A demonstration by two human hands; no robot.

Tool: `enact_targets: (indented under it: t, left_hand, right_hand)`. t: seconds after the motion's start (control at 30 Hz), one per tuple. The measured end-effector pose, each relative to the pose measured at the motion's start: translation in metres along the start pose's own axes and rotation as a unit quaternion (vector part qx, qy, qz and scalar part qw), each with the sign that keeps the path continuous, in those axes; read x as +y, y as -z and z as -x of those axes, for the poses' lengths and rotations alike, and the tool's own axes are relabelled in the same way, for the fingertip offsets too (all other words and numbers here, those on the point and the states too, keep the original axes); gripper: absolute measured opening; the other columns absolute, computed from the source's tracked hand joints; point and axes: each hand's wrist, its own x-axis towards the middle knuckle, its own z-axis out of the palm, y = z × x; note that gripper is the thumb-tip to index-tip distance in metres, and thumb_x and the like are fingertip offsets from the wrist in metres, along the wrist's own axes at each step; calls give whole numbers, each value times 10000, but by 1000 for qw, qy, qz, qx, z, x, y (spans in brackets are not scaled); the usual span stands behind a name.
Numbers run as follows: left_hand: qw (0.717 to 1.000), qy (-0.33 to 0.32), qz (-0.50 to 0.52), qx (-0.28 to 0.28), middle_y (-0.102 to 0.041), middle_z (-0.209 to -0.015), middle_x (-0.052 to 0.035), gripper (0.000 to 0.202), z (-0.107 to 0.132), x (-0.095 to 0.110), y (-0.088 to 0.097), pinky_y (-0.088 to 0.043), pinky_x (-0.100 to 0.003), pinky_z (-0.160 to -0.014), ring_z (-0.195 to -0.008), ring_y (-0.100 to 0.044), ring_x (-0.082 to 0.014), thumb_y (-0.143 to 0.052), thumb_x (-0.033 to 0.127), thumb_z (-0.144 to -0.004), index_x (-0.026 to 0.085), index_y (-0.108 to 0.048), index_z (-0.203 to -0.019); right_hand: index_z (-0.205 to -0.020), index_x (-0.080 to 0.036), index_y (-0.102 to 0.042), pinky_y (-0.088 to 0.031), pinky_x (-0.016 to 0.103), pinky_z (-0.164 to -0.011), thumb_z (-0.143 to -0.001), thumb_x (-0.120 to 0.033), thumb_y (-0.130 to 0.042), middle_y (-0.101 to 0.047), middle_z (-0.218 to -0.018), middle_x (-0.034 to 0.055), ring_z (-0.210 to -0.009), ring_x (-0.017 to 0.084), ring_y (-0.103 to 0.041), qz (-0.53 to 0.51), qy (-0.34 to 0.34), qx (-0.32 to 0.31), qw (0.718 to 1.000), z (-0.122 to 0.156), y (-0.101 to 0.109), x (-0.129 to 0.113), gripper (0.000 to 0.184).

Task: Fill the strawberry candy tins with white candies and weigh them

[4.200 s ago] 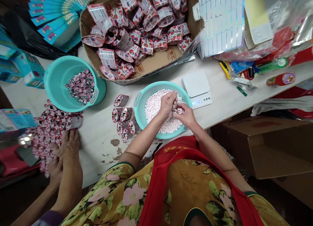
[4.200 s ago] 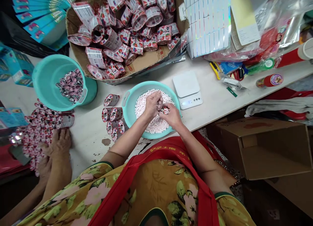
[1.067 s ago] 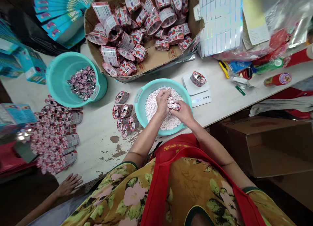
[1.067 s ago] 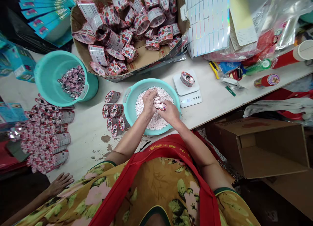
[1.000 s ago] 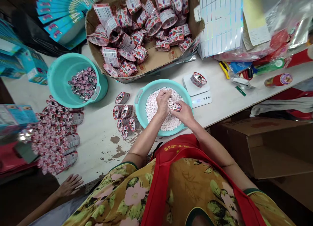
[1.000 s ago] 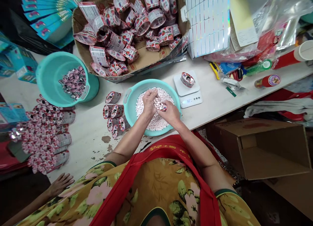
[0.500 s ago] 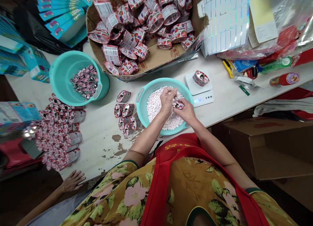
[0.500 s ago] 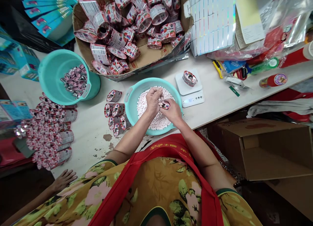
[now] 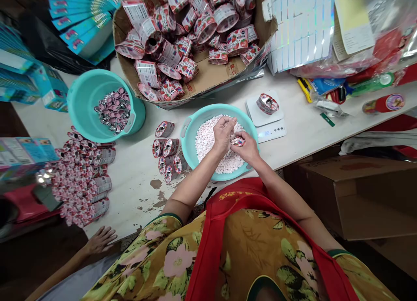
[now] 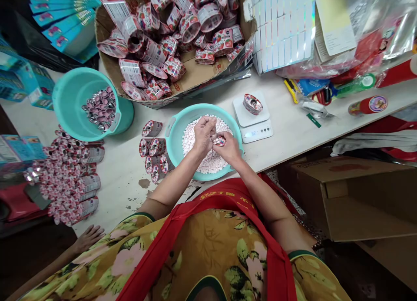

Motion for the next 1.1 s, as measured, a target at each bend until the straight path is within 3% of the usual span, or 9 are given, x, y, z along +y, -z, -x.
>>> enact_targets:
  t: [0.33, 0.5, 0.57, 0.67, 0.73, 0.8, 0.93, 1.03, 1.1]
  left_hand:
    - [999, 27, -9, -35, -350, -518, 110, 415, 5, 3, -1, -168, -159, -359, -382, -233, -9, -875, 355, -720, 181, -498, -726]
    - [996, 28, 80, 32, -515, -635, 57, 262, -17, 27, 34, -269, -123, -371, -451, -417, -20, -716, 335, -892, 194, -516, -800]
    - [987, 95, 85, 92, -578, -683, 25, 222, -29, 23, 52, -381, -112, -435, -519, -530, -30, -609, 300, -961, 185, -517, -795]
    - [963, 211, 46, 159, -565, -629, 24, 204, -37, 5, 71, -445, -127, -473, -506, -566, -50, -558, 229, -969, 171, -517, -778]
    - [962, 236, 4, 140, -568, -619, 16, 170, -33, -6, 77, -392, -130, -414, -465, -541, -58, -567, 224, -955, 164, -539, -799]
    - [960, 265, -49, 73, -570, -618, 4, 134, -29, -6, 78, -304, -128, -360, -419, -487, -53, -591, 225, -935, 150, -564, -827]
    - [956, 256, -110, -91, -507, -600, 34, 193, -33, 13, 51, -150, -112, -357, -381, -355, -23, -725, 224, -826, 159, -544, -811]
    - [947, 170, -190, -195, -471, -579, 43, 255, -53, 23, 2, -108, -147, -388, -386, -280, -29, -739, 309, -832, 173, -535, -762]
    - [922, 80, -291, -242, -481, -565, 32, 223, -72, 21, -36, -167, -177, -426, -416, -299, -52, -698, 302, -866, 168, -567, -744]
  right_hand:
    - [-932, -193, -670, -520, 372, -856, -604, -298, -742, -706, -911, 27, -855, 217, -649, -71, -15, -10, 997, -2, -6, 11, 352]
    - [-1044, -215, -703, -516, 378, -959, -631, -388, -826, -717, -1080, 42, -1009, 226, -665, -118, -17, -23, 993, 8, 9, 6, 464]
    - [-1048, -216, -704, -524, 370, -954, -625, -404, -845, -720, -1077, 40, -1007, 221, -670, -127, -28, -23, 991, 14, 16, 3, 484]
    - [-1037, -214, -708, -539, 360, -919, -608, -418, -862, -724, -1048, 37, -972, 217, -677, -132, -47, -24, 990, 24, 24, 0, 499]
    - [-1043, -216, -712, -546, 357, -905, -609, -429, -867, -727, -1039, 36, -951, 215, -682, -133, -53, -29, 989, 32, 28, -3, 507]
    - [-1051, -218, -714, -552, 355, -899, -616, -431, -870, -730, -1045, 37, -947, 216, -685, -140, -54, -28, 988, 40, 32, -5, 508]
    - [-1069, -222, -710, -569, 351, -855, -648, -415, -862, -737, -1035, 37, -923, 216, -691, -158, -71, -13, 985, 57, 47, -6, 488]
    - [-1080, -223, -707, -572, 348, -849, -640, -393, -872, -750, -1030, 32, -902, 207, -699, -171, -97, 28, 980, 65, 64, 0, 499]
    - [-1070, -219, -708, -573, 351, -863, -627, -385, -878, -762, -1028, 33, -906, 207, -707, -179, -113, 68, 975, 68, 75, 7, 502]
